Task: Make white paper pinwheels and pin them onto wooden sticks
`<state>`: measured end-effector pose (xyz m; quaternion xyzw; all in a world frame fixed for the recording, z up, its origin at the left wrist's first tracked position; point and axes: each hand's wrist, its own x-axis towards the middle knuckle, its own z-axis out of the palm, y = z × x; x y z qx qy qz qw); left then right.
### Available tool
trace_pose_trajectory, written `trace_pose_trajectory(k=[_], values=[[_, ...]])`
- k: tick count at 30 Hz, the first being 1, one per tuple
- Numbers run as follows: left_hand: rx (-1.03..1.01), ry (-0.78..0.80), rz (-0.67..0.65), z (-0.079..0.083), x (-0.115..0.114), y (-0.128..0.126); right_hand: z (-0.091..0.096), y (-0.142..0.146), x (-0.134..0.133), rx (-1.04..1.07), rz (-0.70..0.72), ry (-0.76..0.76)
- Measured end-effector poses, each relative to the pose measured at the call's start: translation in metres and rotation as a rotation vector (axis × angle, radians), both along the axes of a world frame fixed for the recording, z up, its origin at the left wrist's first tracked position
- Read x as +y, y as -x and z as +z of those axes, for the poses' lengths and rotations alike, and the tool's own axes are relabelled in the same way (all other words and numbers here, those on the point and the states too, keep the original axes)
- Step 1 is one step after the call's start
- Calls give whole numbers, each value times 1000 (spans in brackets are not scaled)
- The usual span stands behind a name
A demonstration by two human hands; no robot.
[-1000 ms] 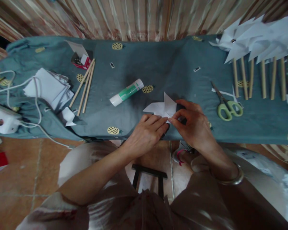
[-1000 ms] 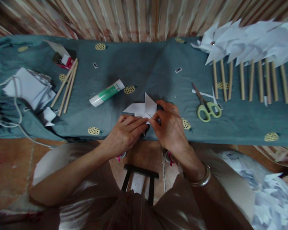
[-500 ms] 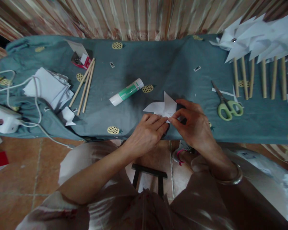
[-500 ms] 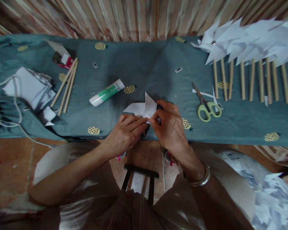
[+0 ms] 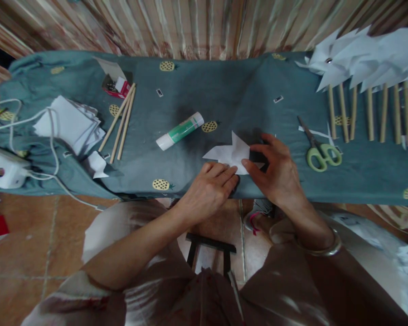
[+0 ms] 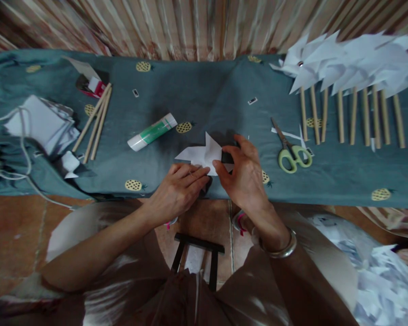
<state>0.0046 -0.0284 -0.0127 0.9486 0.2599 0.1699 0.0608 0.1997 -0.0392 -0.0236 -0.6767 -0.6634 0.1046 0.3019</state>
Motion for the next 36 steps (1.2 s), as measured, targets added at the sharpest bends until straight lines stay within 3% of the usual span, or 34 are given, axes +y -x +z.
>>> trace_pose_trajectory(k=[7,12,19,36], values=[[-16,-11,2,1,-1,0,9,1,-1,46,-26,22],[10,7,6,1,-1,0,17,-1,-8,2,69,37],[15,-14,11,1,-2,0,14,-4,-8,64,62,122],[7,-54,14,0,-2,0,12,-1,-6,70,80,87]])
